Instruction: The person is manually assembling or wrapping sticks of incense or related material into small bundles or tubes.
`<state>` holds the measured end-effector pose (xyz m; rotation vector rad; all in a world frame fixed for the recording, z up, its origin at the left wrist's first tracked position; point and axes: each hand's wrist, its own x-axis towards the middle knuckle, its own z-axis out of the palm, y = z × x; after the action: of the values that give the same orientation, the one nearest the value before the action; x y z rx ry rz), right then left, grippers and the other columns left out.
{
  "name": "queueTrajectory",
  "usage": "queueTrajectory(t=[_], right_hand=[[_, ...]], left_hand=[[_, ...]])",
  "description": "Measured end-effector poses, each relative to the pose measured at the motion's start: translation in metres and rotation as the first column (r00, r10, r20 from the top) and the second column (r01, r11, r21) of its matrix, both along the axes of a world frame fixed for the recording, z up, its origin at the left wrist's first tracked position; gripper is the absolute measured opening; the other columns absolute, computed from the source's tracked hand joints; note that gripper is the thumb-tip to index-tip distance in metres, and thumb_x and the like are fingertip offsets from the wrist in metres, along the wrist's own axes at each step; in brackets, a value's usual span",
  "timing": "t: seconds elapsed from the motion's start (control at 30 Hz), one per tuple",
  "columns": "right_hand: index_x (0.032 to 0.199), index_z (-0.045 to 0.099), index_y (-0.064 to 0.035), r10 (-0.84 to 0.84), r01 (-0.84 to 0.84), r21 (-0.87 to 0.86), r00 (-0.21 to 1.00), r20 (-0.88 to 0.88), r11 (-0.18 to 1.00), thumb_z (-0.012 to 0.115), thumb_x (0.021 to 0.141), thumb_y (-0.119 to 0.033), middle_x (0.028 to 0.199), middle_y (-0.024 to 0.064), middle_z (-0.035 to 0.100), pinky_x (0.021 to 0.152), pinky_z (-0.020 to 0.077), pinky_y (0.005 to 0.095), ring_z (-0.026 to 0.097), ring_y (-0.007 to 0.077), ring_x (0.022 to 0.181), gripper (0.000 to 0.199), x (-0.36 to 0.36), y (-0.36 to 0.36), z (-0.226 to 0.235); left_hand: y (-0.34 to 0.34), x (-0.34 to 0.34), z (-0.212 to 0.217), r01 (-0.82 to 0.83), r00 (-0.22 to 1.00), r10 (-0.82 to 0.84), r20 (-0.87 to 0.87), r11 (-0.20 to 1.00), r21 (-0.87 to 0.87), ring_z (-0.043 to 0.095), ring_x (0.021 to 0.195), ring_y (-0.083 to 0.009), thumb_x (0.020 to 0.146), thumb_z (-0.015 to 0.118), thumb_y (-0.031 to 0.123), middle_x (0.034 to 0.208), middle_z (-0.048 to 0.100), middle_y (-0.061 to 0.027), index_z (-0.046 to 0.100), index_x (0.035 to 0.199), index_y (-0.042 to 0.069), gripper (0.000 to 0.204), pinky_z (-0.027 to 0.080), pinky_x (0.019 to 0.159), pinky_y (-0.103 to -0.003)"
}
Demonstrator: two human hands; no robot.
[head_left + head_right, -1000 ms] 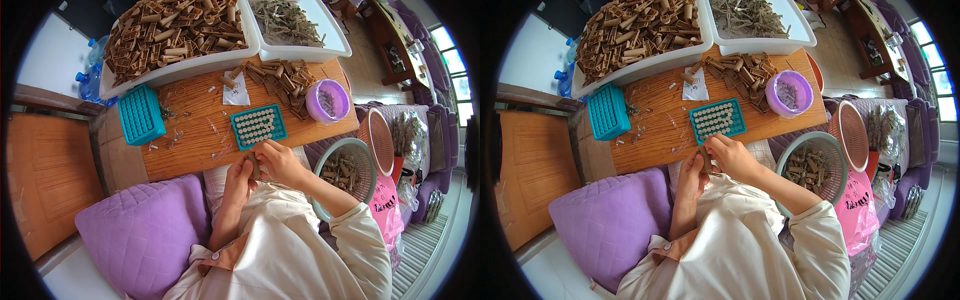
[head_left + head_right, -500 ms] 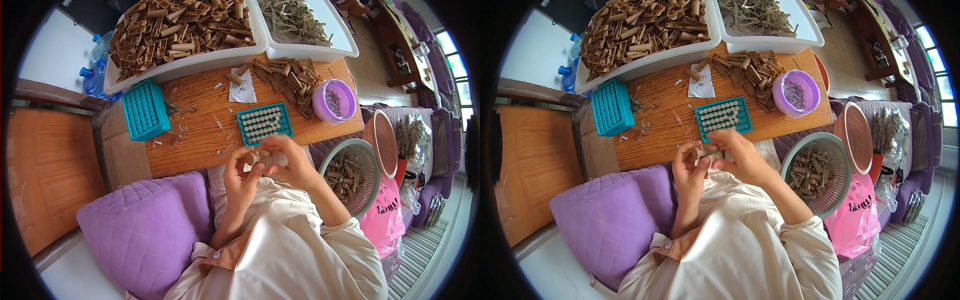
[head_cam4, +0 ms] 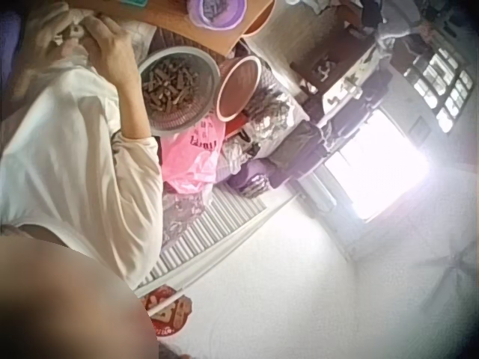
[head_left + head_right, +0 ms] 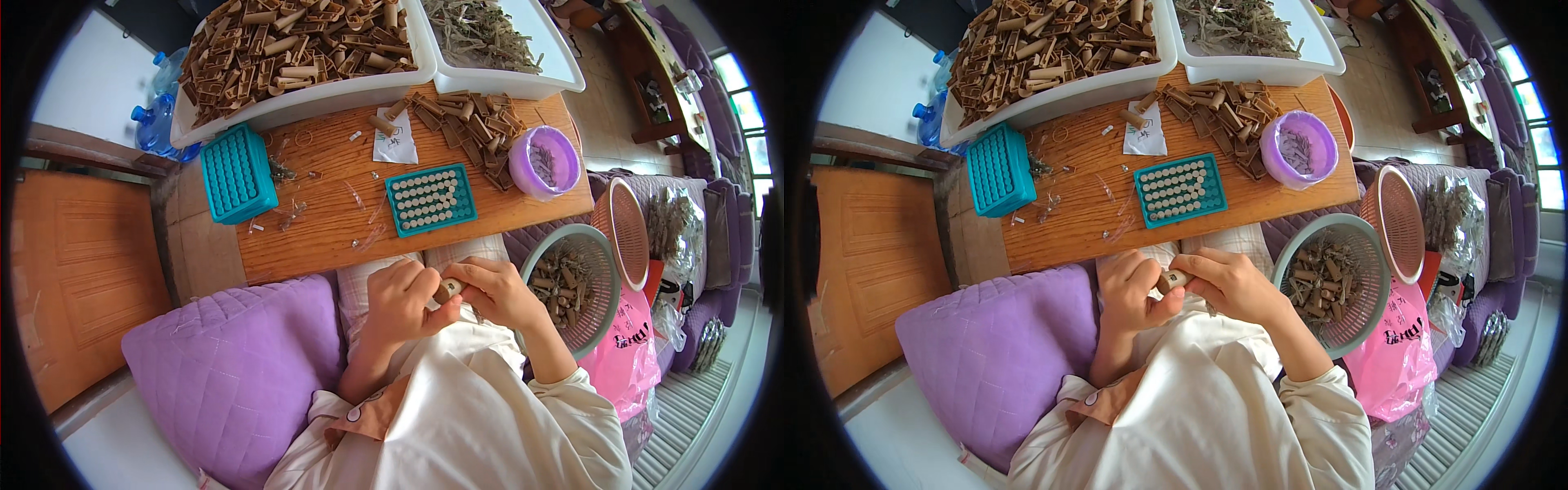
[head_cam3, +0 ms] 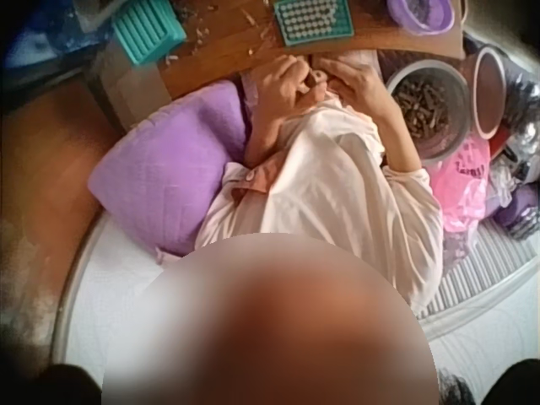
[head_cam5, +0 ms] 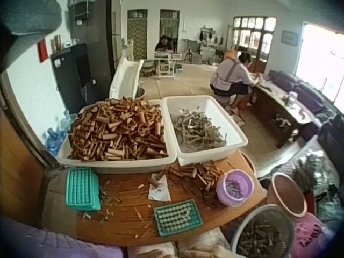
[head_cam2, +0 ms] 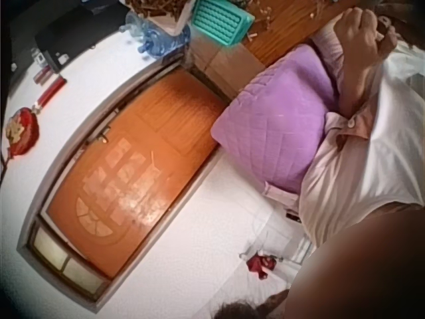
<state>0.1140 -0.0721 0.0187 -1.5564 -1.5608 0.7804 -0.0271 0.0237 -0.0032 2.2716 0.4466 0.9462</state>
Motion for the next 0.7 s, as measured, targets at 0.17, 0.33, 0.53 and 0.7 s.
queueTrajectory(t=[0.17, 0.33, 0.53, 0.7], right_hand=[[0.101, 0.053, -0.002, -0.029, 0.026, -0.115, 0.999, -0.027, 0.993, 0.06, 0.069, -0.001, 0.08, 0.0135, 0.056, 0.061, 0.0452, 0.0359, 0.056, 0.0315, 0.069, 0.033, 0.009, -0.011, -0.005], [0.107, 0.052, -0.0026, -0.376, 0.387, -0.191, 0.922, 0.095, 0.902, 0.053, 0.07, 0.006, 0.087, 0.0141, 0.059, 0.063, 0.0456, 0.0289, 0.058, 0.0231, 0.074, 0.037, 0.046, -0.042, -0.009], [0.109, 0.052, -0.0065, -0.099, 0.514, -0.492, 0.755, 0.648, 0.703, 0.054, 0.074, -0.008, 0.093, 0.0174, 0.058, 0.072, 0.0458, 0.0374, 0.058, 0.0319, 0.08, 0.035, 0.142, -0.15, -0.012], [0.106, 0.054, -0.0043, -0.06, 0.262, -0.387, 0.885, 0.462, 0.884, 0.057, 0.072, -0.008, 0.091, 0.016, 0.059, 0.078, 0.0441, 0.0374, 0.056, 0.0311, 0.086, 0.034, 0.147, -0.092, 0.03]], left_hand=[[-0.009, 0.012, -0.012, 0.016, 1.0, -0.016, -0.004, 0.998, -0.055, 0.046, 0.048, -0.0212, 0.076, 0.056, 0.038, 0.054, 0.041, -0.0052, 0.042, 0.06, 0.008, 0.037, 0.038, 0.042, -0.032], [-0.001, 0.024, -0.022, 0.017, 0.989, -0.033, -0.141, 0.994, -0.113, 0.053, 0.057, -0.0211, 0.075, 0.058, 0.043, 0.064, 0.048, -0.0056, 0.048, 0.073, 0.007, 0.037, 0.043, 0.048, -0.032], [0.061, 0.039, 0.007, -0.299, 0.949, 0.252, -0.188, 0.909, -0.289, 0.055, 0.06, -0.0233, 0.075, 0.061, 0.021, 0.072, 0.057, -0.0064, 0.054, 0.082, 0.007, 0.017, 0.043, 0.053, -0.034], [0.146, 0.089, 0.016, -0.563, 0.8, 0.589, -0.117, 0.803, 0.195, 0.055, 0.063, -0.0259, 0.077, 0.056, 0.015, 0.068, 0.056, -0.0073, 0.051, 0.079, 0.008, 0.009, 0.044, 0.055, -0.036]])
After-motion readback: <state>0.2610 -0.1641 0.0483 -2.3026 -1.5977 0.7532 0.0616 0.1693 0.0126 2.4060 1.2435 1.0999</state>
